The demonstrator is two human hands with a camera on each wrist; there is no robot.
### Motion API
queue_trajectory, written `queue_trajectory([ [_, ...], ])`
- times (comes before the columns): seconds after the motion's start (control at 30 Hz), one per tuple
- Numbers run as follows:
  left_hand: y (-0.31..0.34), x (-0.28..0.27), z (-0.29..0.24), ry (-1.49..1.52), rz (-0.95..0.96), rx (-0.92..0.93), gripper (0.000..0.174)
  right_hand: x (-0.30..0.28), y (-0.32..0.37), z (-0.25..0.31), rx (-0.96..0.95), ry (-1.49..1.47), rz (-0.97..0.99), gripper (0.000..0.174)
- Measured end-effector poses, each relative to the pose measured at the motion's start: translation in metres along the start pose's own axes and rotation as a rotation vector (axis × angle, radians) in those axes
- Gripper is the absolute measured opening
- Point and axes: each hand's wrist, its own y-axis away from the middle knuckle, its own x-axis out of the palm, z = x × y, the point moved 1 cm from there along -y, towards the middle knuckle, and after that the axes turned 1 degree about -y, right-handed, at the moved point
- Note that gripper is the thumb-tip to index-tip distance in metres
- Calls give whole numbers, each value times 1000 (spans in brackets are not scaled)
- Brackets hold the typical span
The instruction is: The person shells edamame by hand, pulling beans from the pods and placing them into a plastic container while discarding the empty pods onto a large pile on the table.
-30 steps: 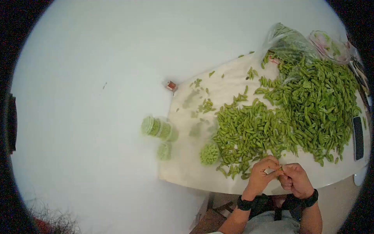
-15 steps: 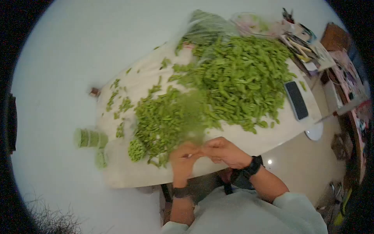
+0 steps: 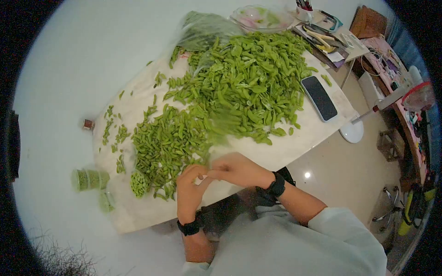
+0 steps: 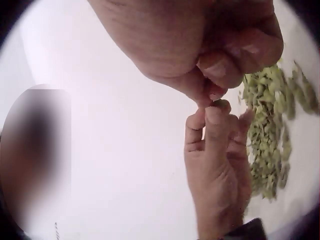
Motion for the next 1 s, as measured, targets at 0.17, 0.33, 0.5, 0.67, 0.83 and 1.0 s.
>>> queue_trajectory([
  [0.17,-1,19,16,41,-23,-18,14,-11,-5,11,-67,55,-133,26],
  [0.33,3,31,31,579,-234,-187,21,-73,-28,11,94,289,-595,24],
  [0.5,3,24,32,798,-331,-327,24,-30,-24,13,-107,301,-250,26],
  [0.67,6,18,30,772,-333,-282,25,7,-20,18,-40,186,-29,27],
  [0.83,14,25,40,1030,-315,-228,25,17,-19,10,-27,-74,-44,29],
  [1.0,15,28,43,974,-332,-50,19,27,-13,4,145,-486,47,34],
])
